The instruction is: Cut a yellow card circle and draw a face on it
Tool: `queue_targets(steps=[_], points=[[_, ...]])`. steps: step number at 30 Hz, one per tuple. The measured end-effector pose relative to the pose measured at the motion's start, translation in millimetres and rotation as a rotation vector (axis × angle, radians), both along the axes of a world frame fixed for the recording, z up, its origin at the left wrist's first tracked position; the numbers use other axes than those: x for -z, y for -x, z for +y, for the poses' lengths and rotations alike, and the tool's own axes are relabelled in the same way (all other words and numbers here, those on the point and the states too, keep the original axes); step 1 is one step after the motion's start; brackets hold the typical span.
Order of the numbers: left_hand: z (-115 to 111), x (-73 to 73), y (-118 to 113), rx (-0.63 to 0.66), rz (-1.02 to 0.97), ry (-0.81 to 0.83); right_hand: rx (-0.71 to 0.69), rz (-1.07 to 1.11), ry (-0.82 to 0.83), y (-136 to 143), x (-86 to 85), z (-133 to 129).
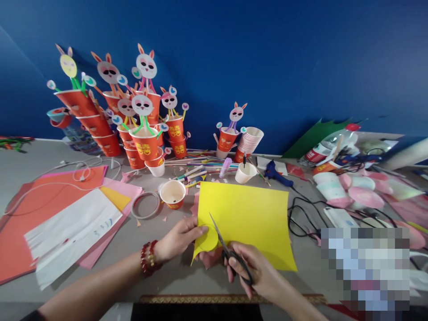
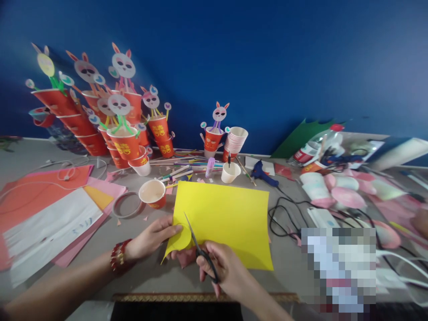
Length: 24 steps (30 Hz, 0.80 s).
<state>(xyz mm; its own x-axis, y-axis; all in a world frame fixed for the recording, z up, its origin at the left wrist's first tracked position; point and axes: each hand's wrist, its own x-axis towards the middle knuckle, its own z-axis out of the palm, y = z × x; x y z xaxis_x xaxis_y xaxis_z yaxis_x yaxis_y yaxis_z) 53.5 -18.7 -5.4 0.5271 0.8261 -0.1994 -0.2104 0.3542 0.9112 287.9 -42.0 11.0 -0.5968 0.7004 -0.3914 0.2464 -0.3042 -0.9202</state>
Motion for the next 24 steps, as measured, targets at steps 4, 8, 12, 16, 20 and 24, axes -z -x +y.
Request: queue_targets(steps=[4,8,12,16,20,24], points=[[0.7,3.0,0.1,0.006,-0.019,-0.001,-0.005,0.012,-0.032,-2.0,7.1,-0.6],[2.2,4.6,1.0,0.029,-0.041,-0.011,-0.017,-0.016,-0.055,-4.9,6.7,-0.2],[2.6,0.4,1.0,0.045,-0.035,-0.008,-0.040,-0.047,-0.075,-5.1,0.2,1.2],[2.5,-2.6,0.5,0.045,-0.030,-0.002,-0.051,-0.065,-0.077,-5.3,-1.1,1.6],[2.7,-3.2,1.5,0.066,-0.016,0.001,-0.070,-0.082,-0.102,-8.6,0.7,1.6],[2.7,-8.4,1.9,0.069,-0.030,0.008,-0.096,-0.115,-0.133,-11.1,-4.1,3.9]])
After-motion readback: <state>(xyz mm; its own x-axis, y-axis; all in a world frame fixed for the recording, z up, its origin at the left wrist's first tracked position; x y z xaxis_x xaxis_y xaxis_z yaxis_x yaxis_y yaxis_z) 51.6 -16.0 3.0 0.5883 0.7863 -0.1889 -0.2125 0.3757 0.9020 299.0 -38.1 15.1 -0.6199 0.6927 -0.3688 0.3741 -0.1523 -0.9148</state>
